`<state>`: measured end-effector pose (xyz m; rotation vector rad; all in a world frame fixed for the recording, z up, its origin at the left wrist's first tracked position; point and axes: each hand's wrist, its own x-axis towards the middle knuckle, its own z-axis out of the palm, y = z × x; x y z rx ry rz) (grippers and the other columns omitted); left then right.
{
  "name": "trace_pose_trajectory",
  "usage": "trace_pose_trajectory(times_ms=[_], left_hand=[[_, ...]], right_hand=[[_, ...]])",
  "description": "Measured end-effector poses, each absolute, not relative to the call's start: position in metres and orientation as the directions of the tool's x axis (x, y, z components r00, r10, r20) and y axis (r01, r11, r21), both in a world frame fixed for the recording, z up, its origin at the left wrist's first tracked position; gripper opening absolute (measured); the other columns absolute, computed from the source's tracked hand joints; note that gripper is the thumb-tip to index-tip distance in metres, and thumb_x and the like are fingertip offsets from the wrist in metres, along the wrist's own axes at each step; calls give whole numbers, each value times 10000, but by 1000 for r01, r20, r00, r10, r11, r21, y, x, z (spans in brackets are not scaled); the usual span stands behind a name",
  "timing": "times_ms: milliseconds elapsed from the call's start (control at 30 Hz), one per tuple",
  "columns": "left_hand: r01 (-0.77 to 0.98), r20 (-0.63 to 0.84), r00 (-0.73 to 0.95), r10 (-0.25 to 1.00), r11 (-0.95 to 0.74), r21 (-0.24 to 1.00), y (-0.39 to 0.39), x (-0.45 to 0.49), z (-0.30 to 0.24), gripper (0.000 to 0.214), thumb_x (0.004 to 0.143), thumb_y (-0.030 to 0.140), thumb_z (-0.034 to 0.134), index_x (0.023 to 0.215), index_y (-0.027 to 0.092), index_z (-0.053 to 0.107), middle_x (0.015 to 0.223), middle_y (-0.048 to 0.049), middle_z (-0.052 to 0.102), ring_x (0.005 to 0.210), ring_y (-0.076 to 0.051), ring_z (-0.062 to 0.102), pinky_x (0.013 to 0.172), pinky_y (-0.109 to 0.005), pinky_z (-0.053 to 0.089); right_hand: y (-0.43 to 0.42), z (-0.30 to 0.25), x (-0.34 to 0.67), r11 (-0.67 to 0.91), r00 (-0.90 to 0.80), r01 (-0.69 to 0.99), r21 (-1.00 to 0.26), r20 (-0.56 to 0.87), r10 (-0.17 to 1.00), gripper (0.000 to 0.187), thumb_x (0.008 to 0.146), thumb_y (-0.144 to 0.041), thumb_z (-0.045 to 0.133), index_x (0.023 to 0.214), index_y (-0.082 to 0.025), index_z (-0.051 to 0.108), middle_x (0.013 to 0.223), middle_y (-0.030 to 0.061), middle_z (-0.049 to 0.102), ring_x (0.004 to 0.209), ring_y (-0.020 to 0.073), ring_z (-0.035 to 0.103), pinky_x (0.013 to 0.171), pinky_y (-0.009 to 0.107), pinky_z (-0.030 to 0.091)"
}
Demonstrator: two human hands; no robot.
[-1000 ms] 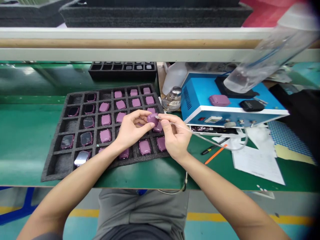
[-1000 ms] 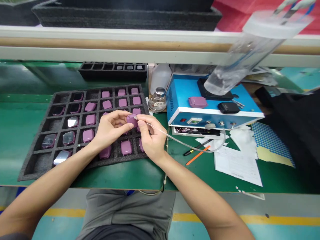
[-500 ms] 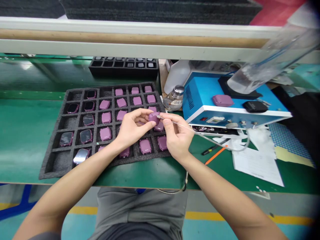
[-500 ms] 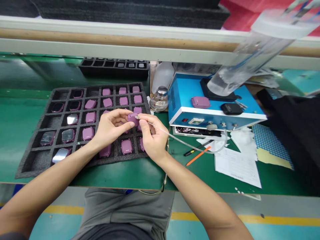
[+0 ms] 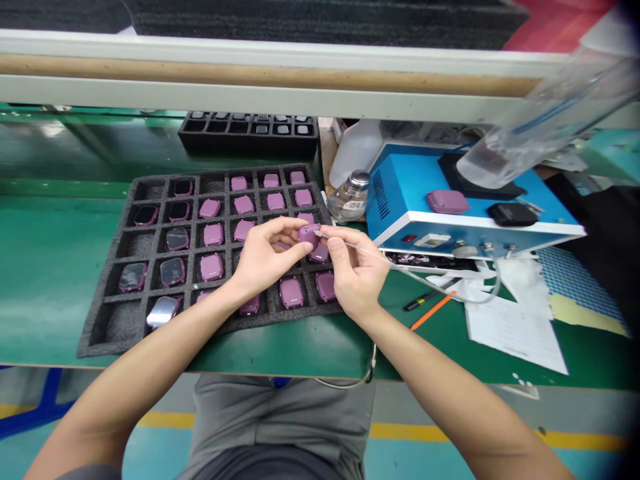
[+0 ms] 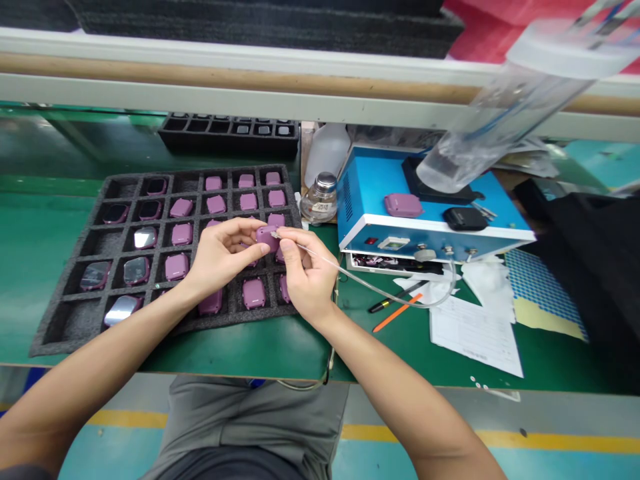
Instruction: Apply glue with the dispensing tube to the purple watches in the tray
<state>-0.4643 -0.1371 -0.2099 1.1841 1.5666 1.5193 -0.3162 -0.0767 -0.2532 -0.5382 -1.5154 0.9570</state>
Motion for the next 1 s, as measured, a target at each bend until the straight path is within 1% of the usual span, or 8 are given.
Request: trace_pose_trajectory(times_ms=[233,400,533,667,800,1000], left_hand=[[164,147,-379,914,-90,982,-138,-464,-210,362,701,242,838,1040,133,772,877,-50,766,770,-146,712,678,-236,565],[193,168,-382,909,-99,976,-138,-464,-210,347,709,239,837,1038,139,784,883,-50,763,775,-147,709,676,-237,566],[190,172,-377,910,-106,976,-137,-465,-211,339,703,235,838,1030,155,794,869,-45,754,753,-145,697,655,-237,562],[200,185,-365,912,-117,973,-136,-467,-212,378,705,278,862,1057,157,801,863,-54,749,746,-152,680,644,-245,565],[220,201,-379,903,-122,968,-135,-470,-213,402,702,309,883,1070,164,810,880,-61,751,755,-151,676,655,-240,568],[229,214,-375,902,-134,964,-134,-472,-214,393,696,326,898,1050,177,818,861,-60,744,745,-152,670,639,-236,565]], right_hand=[[-77,-253,-317,538,-191,-222,-813,578,794,127,1001,-265,649,1052,-225,759,1055,59,775,994,188,752,904,352,650],[-77,-253,-317,537,-196,-206,-818,572,797,143,1005,-309,643,1032,-221,751,1058,73,771,996,210,749,896,384,654],[-76,-252,-318,542,-193,-200,-816,575,795,144,1006,-311,642,1030,-222,752,1059,73,771,1000,209,748,901,381,649],[-74,-251,-319,563,-179,-183,-806,591,787,146,1006,-311,640,1012,-219,753,1042,73,775,990,196,746,894,357,640],[-71,-249,-322,570,-174,-215,-793,605,777,140,1005,-291,639,1003,-211,754,1032,67,774,991,181,744,900,332,630],[-71,-248,-322,575,-171,-203,-793,607,776,150,1001,-316,641,989,-215,752,1026,64,778,994,182,743,910,335,627]])
